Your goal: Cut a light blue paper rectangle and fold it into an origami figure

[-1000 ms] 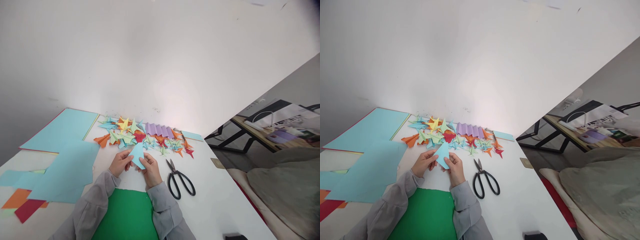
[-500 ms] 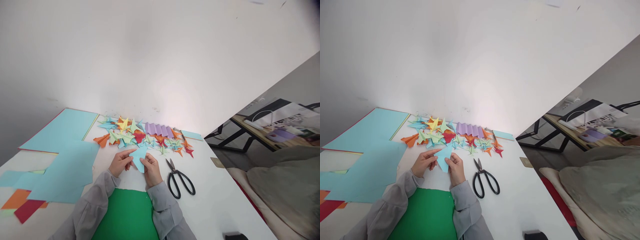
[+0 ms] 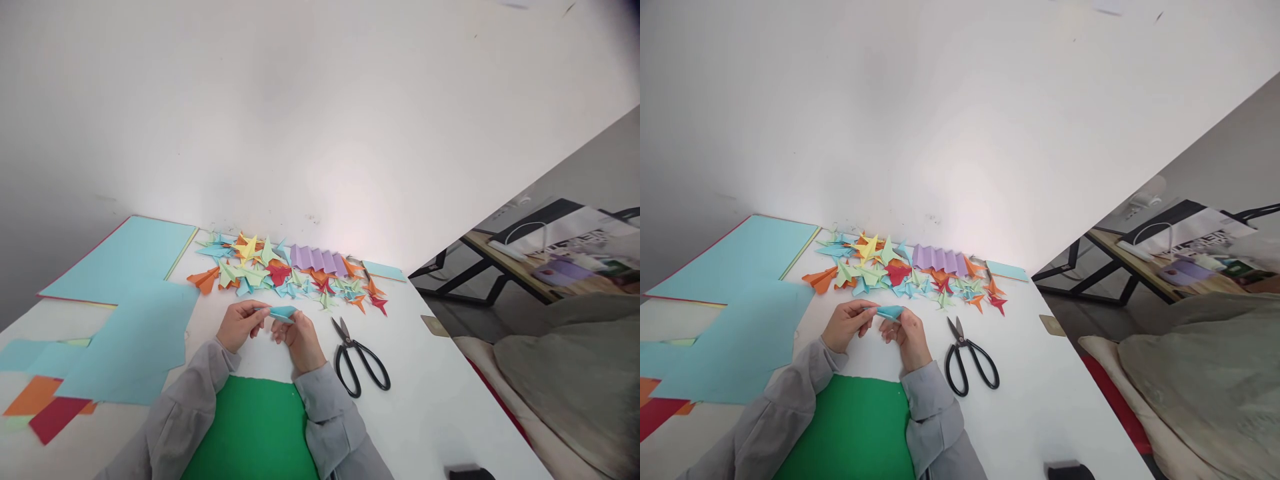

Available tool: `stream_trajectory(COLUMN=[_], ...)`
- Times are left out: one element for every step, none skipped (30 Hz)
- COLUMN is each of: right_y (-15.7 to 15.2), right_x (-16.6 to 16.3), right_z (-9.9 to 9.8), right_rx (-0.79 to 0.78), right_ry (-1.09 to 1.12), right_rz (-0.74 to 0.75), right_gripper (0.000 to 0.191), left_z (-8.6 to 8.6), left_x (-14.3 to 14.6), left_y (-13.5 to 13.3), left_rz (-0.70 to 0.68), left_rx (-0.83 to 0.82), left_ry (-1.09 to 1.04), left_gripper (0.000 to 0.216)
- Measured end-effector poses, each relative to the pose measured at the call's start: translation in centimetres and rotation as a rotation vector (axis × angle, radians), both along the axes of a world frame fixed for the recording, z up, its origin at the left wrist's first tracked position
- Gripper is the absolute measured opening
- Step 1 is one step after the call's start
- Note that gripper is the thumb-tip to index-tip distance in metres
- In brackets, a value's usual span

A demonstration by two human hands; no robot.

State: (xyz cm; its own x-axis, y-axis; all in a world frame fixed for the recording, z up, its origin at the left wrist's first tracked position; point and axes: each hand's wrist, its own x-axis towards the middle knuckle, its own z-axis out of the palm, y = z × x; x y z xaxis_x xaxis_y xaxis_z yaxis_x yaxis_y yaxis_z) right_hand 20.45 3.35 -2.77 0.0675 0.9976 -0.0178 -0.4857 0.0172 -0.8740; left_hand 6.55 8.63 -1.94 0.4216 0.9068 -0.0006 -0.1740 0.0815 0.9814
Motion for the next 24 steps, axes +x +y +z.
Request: stream_trajectory(right_y=[-0.02,-0.04,-0.04,-0.04,-0.02,0.01,0.04,0.07,0.1,0.12,0.13,0.14,0.14,0.13,0.11,0.09,0.08,0.06,0.05,0.05,0.05,0.05,0.05,0.05], right_x=[-0.07,-0.18,-0.31,-0.46,-0.6,-0.73,-0.81,-0.85,-0.84,-0.79,-0.7,-0.61,-0.52,-0.46,-0.42,-0.41,-0.43,-0.47,-0.51,-0.55,-0.57,-0.58,-0.58,-0.57], right_z=[-0.01,-0.02,-0.04,-0.06,-0.08,-0.1,-0.13,-0.17,-0.21,-0.25,-0.3,-0.35,-0.39,-0.41,-0.42,-0.4,-0.35,-0.28,-0.2,-0.11,-0.01,0.07,0.14,0.19], right_rx=[0.036,0.061,0.066,0.053,0.033,0.014,0.001,-0.006,-0.005,-0.004,-0.004,-0.005,-0.006,-0.007,-0.007,-0.006,-0.005,-0.003,0.003,0.015,0.028,0.042,0.055,0.063], right_ry=[-0.018,-0.044,-0.08,-0.121,-0.161,-0.195,-0.22,-0.236,-0.243,-0.245,-0.248,-0.249,-0.249,-0.249,-0.248,-0.248,-0.248,-0.245,-0.242,-0.244,-0.249,-0.257,-0.268,-0.282], right_rz=[0.03,0.046,0.037,0.004,-0.043,-0.091,-0.135,-0.167,-0.187,-0.201,-0.215,-0.229,-0.238,-0.243,-0.246,-0.246,-0.246,-0.248,-0.249,-0.248,-0.245,-0.241,-0.238,-0.235], right_gripper=[0.05,0.054,0.054,0.051,0.044,0.036,0.028,0.022,0.019,0.018,0.018,0.018,0.018,0.018,0.018,0.017,0.015,0.014,0.013,0.013,0.012,0.011,0.01,0.011], left_z=[0.03,0.06,0.1,0.13,0.14,0.13,0.11,0.07,0.02,-0.03,-0.08,-0.11,-0.13,-0.14,-0.13,-0.12,-0.1,-0.08,-0.06,-0.05,-0.04,-0.04,-0.06,-0.09], left_x=[-0.02,-0.03,-0.04,-0.03,-0.01,0.04,0.1,0.16,0.23,0.28,0.31,0.33,0.32,0.29,0.25,0.2,0.16,0.12,0.1,0.09,0.08,0.09,0.1,0.11], left_y=[0.03,0.05,0.04,0.02,-0.03,-0.09,-0.15,-0.21,-0.26,-0.29,-0.31,-0.32,-0.31,-0.3,-0.29,-0.28,-0.29,-0.3,-0.31,-0.33,-0.36,-0.37,-0.39,-0.39], left_rz=[0.037,0.062,0.075,0.078,0.072,0.057,0.038,0.023,0.012,0.001,-0.007,-0.009,-0.007,-0.003,0.006,0.017,0.027,0.03,0.027,0.022,0.014,0.005,-0.003,-0.008], left_rx=[0.001,0.001,0.002,0.003,0.003,0.004,0.004,0.002,-0.003,-0.007,-0.01,-0.012,-0.011,-0.007,0.001,0.012,0.023,0.035,0.046,0.055,0.062,0.07,0.079,0.088], left_ry=[0.001,0.005,0.011,0.018,0.028,0.038,0.049,0.058,0.065,0.068,0.068,0.066,0.063,0.061,0.061,0.063,0.064,0.066,0.067,0.07,0.072,0.074,0.075,0.075], left_gripper=[0.036,0.035,0.035,0.034,0.033,0.032,0.032,0.032,0.032,0.033,0.034,0.036,0.038,0.038,0.037,0.036,0.034,0.033,0.032,0.031,0.031,0.031,0.031,0.031])
